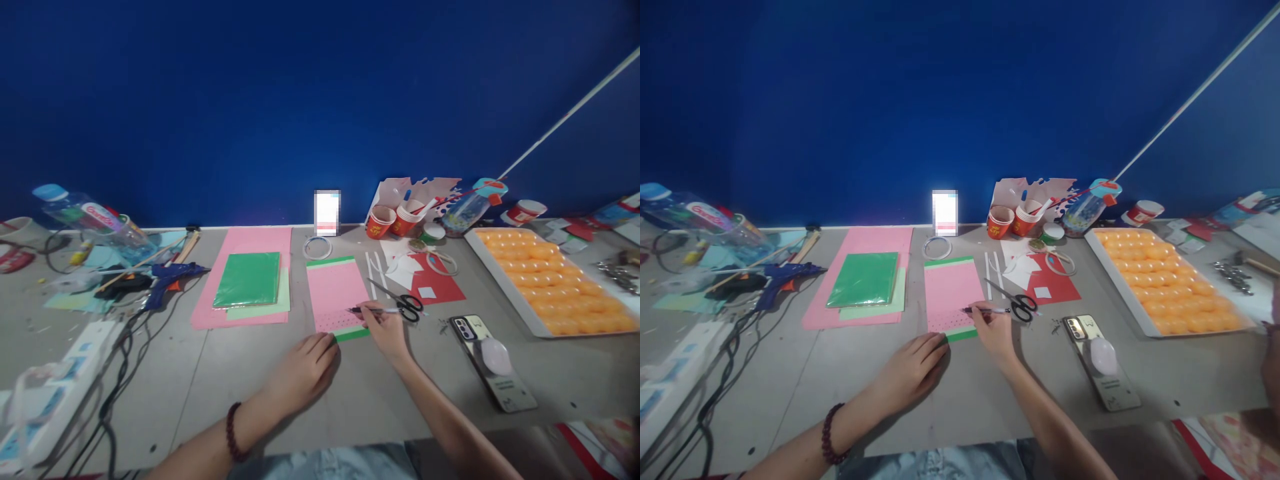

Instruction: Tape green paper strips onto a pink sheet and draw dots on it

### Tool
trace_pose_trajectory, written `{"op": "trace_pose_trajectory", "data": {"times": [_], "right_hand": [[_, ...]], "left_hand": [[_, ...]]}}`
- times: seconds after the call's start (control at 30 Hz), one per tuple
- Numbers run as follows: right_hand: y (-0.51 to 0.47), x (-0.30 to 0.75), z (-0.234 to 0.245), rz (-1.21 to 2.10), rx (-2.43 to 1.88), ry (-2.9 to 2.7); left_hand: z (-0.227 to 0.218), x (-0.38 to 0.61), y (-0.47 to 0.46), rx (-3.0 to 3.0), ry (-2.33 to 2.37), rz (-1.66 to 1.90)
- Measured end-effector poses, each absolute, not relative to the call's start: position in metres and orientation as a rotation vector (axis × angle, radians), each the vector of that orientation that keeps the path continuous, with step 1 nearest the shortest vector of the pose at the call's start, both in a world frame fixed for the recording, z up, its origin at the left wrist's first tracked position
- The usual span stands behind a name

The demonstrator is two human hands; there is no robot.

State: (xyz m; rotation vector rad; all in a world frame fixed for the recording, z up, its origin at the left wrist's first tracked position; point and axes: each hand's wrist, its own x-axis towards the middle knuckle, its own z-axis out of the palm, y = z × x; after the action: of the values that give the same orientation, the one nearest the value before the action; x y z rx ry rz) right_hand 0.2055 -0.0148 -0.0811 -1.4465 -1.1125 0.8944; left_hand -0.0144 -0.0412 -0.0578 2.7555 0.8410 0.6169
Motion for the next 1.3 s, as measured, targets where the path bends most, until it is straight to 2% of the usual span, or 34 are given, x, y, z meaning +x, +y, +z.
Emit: {"op": "trace_pose_trajectory", "data": {"times": [0.63, 1.3], "right_hand": [[-0.015, 0.209, -0.086, 0.882, -1.480, -1.109], [-0.015, 0.212, -0.070, 0.920, -1.570, -0.964]], "left_hand": [[-0.058, -0.015, -0.041, 2.761, 0.847, 0.555], [-0.055, -0.015, -0.041, 2.752, 0.840, 0.596]]}}
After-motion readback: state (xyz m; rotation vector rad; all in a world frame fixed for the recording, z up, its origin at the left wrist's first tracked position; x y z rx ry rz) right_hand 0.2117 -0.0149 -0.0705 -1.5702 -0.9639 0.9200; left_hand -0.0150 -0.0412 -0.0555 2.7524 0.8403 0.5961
